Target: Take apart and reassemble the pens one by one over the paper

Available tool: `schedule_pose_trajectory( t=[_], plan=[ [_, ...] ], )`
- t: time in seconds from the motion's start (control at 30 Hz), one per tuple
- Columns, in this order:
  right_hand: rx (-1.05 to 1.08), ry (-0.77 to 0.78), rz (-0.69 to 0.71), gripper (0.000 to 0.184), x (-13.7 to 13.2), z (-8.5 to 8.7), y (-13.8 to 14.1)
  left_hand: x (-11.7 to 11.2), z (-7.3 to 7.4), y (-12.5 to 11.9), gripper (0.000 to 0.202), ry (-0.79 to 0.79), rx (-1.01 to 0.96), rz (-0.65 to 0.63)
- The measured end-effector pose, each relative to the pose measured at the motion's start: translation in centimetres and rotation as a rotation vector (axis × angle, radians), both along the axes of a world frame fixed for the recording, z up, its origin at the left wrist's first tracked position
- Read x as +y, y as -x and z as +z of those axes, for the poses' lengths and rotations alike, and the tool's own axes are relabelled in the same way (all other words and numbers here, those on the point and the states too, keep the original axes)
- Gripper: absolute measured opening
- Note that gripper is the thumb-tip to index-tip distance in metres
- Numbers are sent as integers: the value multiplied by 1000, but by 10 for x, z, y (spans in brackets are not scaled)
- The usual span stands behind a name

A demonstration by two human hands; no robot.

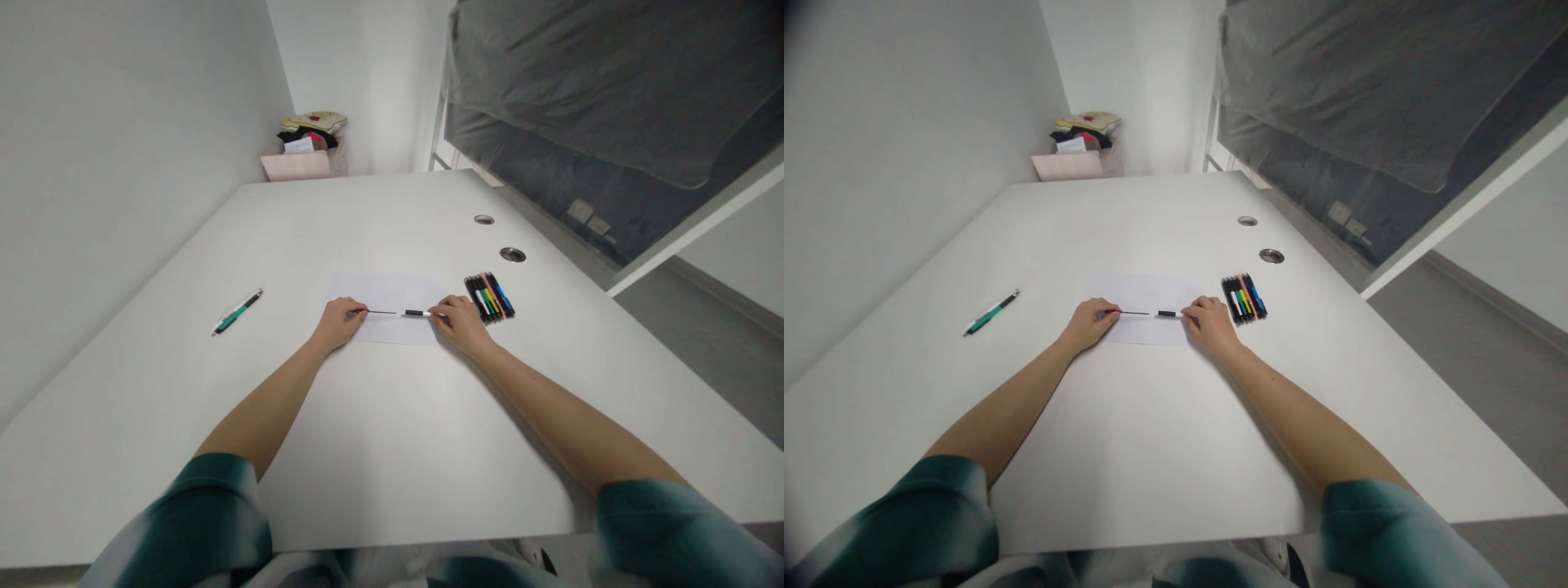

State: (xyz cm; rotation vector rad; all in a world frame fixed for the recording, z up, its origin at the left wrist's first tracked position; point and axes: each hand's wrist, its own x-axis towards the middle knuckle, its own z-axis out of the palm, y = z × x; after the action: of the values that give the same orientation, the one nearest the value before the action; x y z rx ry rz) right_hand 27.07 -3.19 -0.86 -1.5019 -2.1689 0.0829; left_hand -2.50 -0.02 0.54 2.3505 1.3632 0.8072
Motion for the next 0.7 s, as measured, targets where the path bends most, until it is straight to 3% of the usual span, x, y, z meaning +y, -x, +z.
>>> schedule_pose_trajectory(
  t=[0.3, 0.5, 0.7],
  plan=[
    [-10, 5, -10, 26, -1, 2, 1, -1, 1, -1, 21, -1, 0, 10],
    [27, -24, 104, 25, -8, 5, 15, -10, 3, -15, 18, 1, -57, -47],
    [40, 46, 156, 24, -12, 10, 26, -20, 3, -30, 19, 86, -148, -42]
  ],
)
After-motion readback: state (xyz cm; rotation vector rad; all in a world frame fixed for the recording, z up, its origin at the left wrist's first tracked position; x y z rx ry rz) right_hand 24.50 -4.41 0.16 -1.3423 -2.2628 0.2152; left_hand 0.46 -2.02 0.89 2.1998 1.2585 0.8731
